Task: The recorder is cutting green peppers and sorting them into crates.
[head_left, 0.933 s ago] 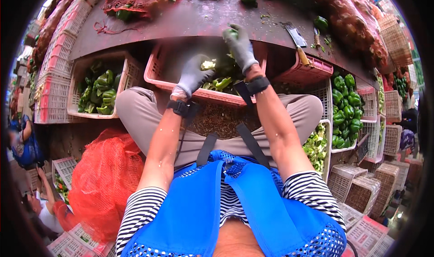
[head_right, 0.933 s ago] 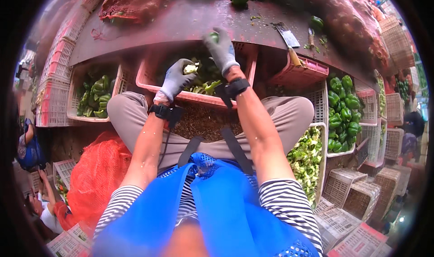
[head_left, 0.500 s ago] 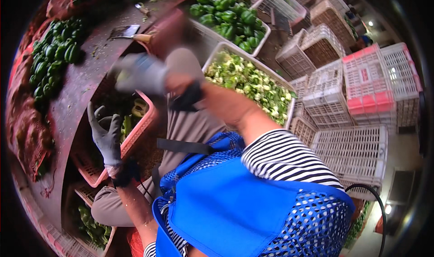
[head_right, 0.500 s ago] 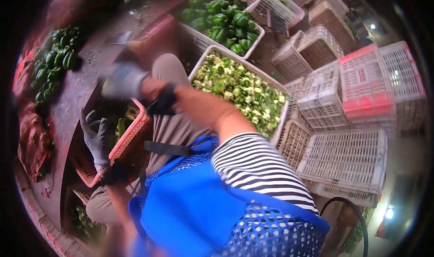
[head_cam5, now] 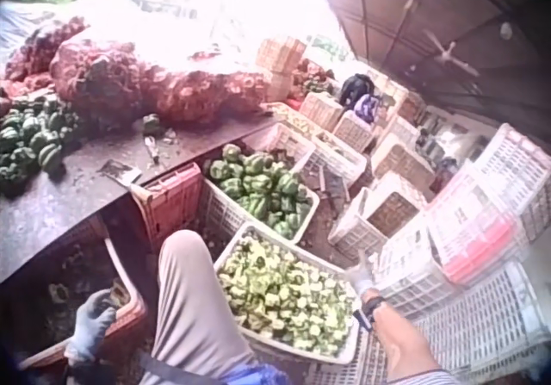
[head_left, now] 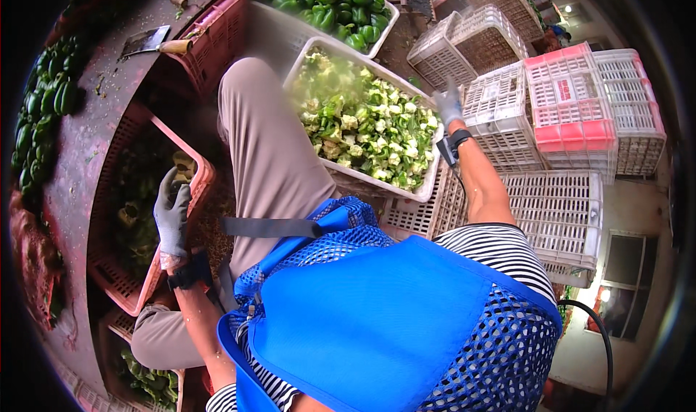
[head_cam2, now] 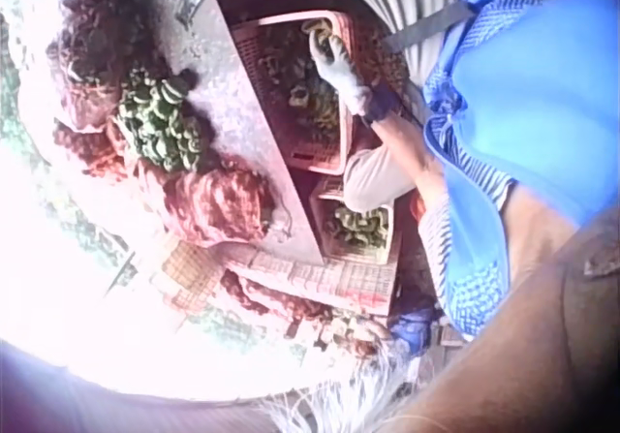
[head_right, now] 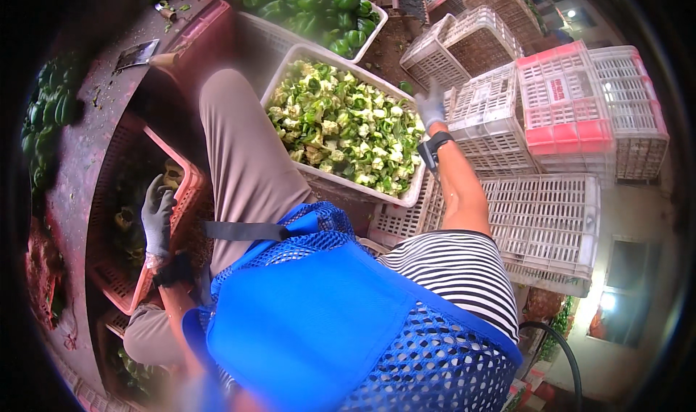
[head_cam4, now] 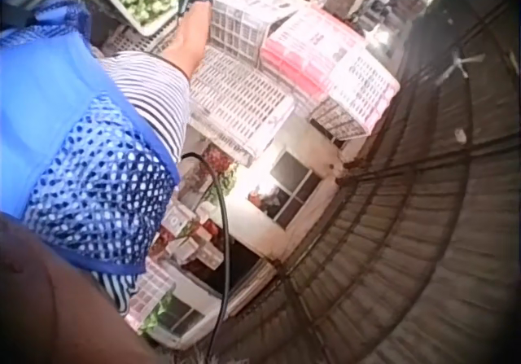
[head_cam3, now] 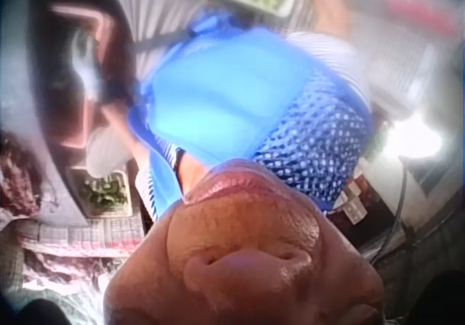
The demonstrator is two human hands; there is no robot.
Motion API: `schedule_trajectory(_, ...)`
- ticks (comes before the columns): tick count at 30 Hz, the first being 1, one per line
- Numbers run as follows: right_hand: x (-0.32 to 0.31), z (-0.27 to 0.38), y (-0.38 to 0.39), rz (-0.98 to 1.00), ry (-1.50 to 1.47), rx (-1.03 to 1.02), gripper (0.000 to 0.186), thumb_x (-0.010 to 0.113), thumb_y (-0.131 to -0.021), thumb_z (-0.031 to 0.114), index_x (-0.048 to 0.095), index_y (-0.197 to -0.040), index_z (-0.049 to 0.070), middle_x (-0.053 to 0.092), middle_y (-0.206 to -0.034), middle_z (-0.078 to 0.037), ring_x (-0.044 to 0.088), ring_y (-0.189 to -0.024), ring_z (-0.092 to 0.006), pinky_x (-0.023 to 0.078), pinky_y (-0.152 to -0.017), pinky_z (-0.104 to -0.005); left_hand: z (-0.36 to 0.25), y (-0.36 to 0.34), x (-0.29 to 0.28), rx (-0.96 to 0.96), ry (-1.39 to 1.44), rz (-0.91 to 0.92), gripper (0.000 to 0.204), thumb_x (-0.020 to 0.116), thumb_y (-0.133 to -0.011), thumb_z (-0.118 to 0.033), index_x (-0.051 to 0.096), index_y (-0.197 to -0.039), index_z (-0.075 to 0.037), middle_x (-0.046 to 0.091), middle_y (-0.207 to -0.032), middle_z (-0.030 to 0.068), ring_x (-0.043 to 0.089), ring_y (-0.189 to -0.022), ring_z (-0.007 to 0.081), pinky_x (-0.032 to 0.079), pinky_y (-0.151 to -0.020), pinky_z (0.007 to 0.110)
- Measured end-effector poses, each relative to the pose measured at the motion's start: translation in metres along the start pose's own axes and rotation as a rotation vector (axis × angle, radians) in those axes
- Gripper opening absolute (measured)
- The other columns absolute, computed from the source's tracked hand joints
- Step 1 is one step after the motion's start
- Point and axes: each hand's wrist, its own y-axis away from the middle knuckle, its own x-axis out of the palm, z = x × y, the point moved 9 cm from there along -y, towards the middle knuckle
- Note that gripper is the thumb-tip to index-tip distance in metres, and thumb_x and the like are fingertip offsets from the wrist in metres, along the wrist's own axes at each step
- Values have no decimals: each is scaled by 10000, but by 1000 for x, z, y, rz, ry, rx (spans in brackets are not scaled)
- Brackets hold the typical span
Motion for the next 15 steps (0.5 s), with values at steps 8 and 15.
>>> schedule_trajectory(8,72,147,-90,503,-831,482,349,624,-1027,209,640,-1345,65,711,-1058,-52,663,-826,-135,530,-668,-287,22,7,-30,-115,12,-161,369,640,-983,-88,651,-1347,-28,671,-1032,7,602,-894,120,517,-810,269)
schedule_trajectory(15,165,466,-180,795,-456,-260,532,711,-913,418,695,-1303,57,740,-1255,-172,699,-1173,-296,528,-1004,-381,31,6,-66,-229,-46,-237,423,694,-977,-148,634,-1375,-15,692,-1043,8,608,-906,94,519,-810,255)
